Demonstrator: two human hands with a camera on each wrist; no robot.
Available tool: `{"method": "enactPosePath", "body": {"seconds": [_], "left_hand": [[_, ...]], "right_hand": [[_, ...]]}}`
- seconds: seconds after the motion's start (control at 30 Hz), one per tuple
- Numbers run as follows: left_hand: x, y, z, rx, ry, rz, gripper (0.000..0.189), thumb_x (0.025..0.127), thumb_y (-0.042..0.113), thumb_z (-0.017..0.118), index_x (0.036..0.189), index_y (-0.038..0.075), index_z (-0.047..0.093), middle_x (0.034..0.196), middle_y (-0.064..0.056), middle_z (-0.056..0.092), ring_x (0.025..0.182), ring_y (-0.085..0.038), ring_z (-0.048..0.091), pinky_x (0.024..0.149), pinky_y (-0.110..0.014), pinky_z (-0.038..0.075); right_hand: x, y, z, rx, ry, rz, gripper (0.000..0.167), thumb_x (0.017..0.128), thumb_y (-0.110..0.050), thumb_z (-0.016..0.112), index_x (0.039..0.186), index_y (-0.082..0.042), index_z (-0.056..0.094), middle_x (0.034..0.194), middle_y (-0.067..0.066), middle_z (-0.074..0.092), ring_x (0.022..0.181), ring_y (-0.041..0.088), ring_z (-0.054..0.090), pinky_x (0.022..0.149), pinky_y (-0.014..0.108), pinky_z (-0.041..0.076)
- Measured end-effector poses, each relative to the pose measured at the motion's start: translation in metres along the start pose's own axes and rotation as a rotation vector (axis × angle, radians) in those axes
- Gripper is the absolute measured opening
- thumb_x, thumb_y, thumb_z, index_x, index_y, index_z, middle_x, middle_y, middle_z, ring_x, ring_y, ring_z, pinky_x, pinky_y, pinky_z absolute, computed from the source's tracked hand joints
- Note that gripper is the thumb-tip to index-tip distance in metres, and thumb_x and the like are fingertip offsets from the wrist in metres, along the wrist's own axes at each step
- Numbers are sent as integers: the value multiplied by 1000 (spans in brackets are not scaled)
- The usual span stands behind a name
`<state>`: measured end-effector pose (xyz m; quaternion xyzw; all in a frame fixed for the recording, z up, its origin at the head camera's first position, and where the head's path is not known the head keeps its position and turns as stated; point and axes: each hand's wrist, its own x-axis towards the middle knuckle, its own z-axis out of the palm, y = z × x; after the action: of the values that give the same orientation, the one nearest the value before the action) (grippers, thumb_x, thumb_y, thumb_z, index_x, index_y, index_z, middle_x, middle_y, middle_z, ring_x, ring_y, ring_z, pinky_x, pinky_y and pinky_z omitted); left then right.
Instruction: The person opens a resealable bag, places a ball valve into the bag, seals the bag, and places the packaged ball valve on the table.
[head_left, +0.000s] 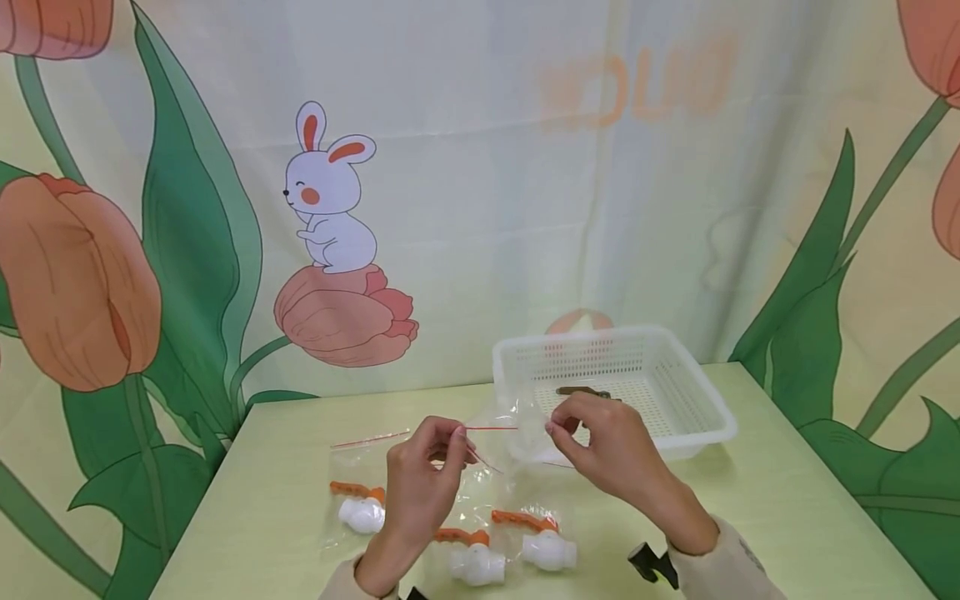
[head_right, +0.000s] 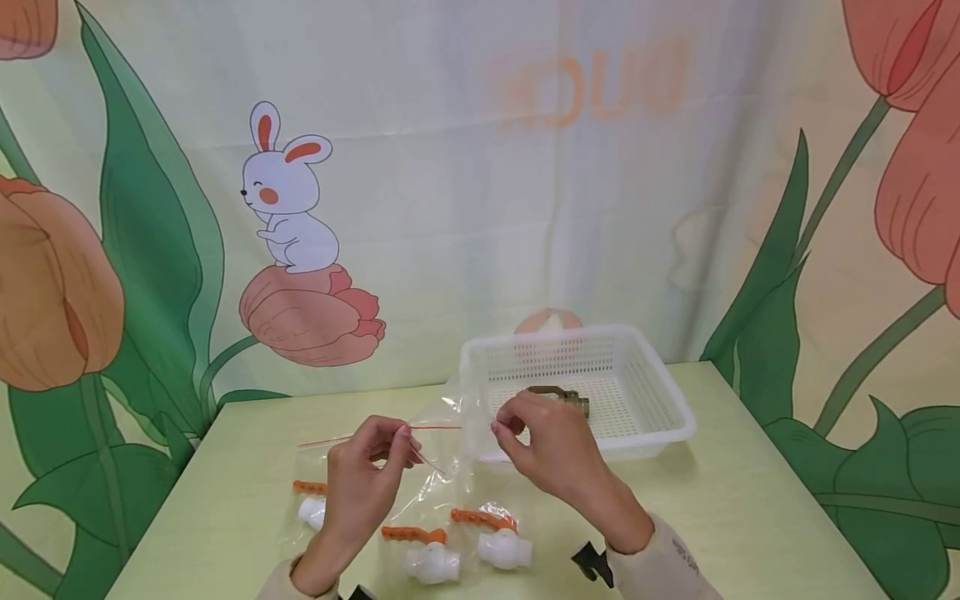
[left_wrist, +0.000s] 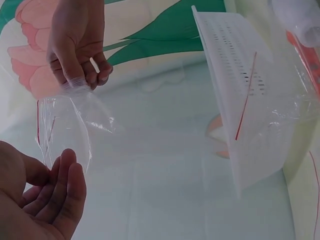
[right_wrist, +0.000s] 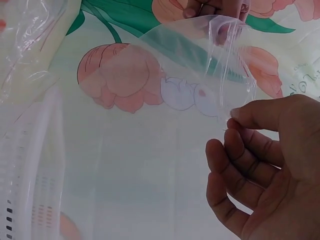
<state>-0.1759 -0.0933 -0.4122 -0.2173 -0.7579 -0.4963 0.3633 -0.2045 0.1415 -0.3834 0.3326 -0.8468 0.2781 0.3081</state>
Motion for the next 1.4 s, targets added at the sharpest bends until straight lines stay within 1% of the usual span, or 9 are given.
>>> {"method": "enactPosePath", "body": {"seconds": [0.2, 0.43, 0.57, 0.67, 0.8, 0.97, 1.13, 1.27, 1.4], "left_hand": [[-1, -5, -4, 18, -3, 15, 11, 89, -7, 63, 86, 3, 61, 68, -2, 68, 56, -5, 64, 55, -16, 52], [-3, -7, -5, 88, -23, 49, 12, 87, -8, 63, 86, 3, 60, 65, -1, 65, 53, -1, 60, 52, -13, 49], [-5, -8, -6, 117, -31, 71, 12, 87, -8, 63, 86, 3, 61, 63, 1, 64, 53, -3, 59, 51, -13, 47], [-5, -9, -7, 153, -14, 108, 13, 85, -9, 65, 85, 4, 61, 62, 2, 63, 52, -4, 59, 50, -14, 47], [-4, -9, -11, 209, 15, 142, 15, 83, -9, 66, 83, 5, 61, 61, 2, 62, 53, -4, 59, 50, -16, 47], [0, -9, -18, 230, 32, 159, 15, 82, -10, 66, 83, 5, 61, 62, 2, 62, 54, -3, 59, 52, -14, 47], [3, -11, -29, 256, 40, 142, 15, 83, -8, 66, 84, 5, 61, 63, 3, 63, 55, -3, 59, 51, -12, 43], [3, -12, -34, 274, 45, 130, 15, 83, -8, 67, 84, 6, 61, 63, 3, 63, 55, -3, 59, 50, -12, 43], [3, -13, -37, 278, 46, 128, 14, 82, -8, 67, 84, 6, 62, 63, 3, 63, 55, -3, 59, 50, -12, 42]], "right_hand": [[-1, 4, 4, -14, -38, 3, 11, 82, -15, 76, 79, -21, 67, 74, -13, 63, 67, 0, 59, 59, 18, 45], [6, 1, 8, 31, -112, 9, 8, 86, -20, 74, 83, -23, 67, 75, -16, 62, 70, -2, 59, 61, 18, 46], [8, -2, 7, 50, -144, -9, 7, 87, -20, 73, 85, -24, 68, 78, -16, 63, 72, -1, 60, 63, 18, 48], [9, -3, 4, 78, -126, -32, 8, 87, -17, 72, 86, -23, 67, 80, -16, 64, 73, -1, 60, 64, 19, 50], [13, -1, -7, 81, -63, -57, 9, 87, -13, 71, 88, -21, 66, 83, -14, 65, 73, -2, 59, 64, 21, 52], [22, 9, -26, 27, -24, -85, 8, 87, -12, 71, 90, -18, 67, 87, -10, 67, 73, 1, 61, 62, 20, 52], [34, 22, -39, -69, -33, -124, 12, 84, -11, 75, 92, -14, 67, 88, -7, 68, 73, 6, 64, 59, 21, 49], [47, 29, -45, -168, -104, -134, 18, 84, -16, 75, 99, -12, 67, 92, -3, 69, 74, 11, 66, 58, 26, 50], [57, 33, -48, -241, -210, -95, 25, 86, -19, 74, 108, -12, 66, 100, -1, 68, 78, 14, 68, 58, 29, 51]]}}
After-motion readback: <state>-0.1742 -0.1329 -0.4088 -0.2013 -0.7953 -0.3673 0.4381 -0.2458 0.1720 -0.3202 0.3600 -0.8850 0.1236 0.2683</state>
